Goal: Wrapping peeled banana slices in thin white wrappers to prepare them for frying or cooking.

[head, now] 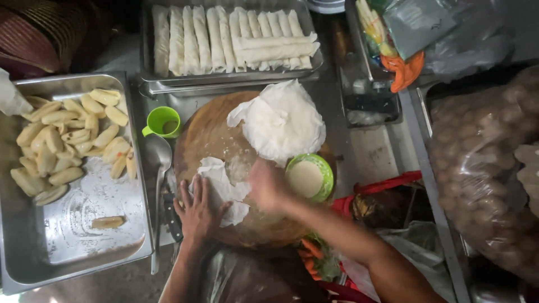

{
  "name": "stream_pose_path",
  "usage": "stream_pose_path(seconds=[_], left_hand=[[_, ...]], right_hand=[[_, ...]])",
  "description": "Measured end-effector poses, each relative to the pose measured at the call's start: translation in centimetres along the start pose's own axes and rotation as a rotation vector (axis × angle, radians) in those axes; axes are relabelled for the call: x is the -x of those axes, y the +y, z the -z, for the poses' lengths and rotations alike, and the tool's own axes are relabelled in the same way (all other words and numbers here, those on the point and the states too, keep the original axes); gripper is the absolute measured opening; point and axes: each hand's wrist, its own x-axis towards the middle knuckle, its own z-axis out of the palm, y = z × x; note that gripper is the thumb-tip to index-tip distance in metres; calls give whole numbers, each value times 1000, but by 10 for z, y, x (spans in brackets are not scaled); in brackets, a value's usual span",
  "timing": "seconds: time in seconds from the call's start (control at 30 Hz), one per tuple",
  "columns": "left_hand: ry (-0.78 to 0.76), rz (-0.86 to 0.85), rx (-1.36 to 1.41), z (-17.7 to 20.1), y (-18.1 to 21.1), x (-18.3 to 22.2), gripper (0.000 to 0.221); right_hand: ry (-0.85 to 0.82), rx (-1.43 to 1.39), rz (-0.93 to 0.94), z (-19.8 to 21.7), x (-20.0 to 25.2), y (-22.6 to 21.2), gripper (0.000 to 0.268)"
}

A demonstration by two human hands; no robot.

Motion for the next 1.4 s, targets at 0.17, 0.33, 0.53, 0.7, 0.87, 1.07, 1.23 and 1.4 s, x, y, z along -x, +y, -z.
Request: stream_pose_path(seconds=[0.17,0.33,0.53,0.7,0.87,1.07,1.23,1.4], left_hand=[[-14,0,-4,-1,0,-1,86],[22,3,14,-5,-2,-1,84],[109,-3,-13,-11,-5,0,85],[655,-33,-16,3,4,6,73],[405,-93,846,35,36,0,68],[47,109,1503,50,55,-12,63],[293,245,1359,-5,20,-24,26],[663,239,1157,13,-16,-2,17]], right_hand=[[251,103,-377,39,-63,95,53],[320,144,-236,11,-102,179,18],[519,-362,-222,45,-93,183,9],[458,-1244,30,75,-75,119,14],[383,-1584,27,77,-57,64,14],[224,-1628,-16,31,-55,51,28],[266,-1385,-98,5,-35,54,39],[642,-398,-21,36,-14,57,19]])
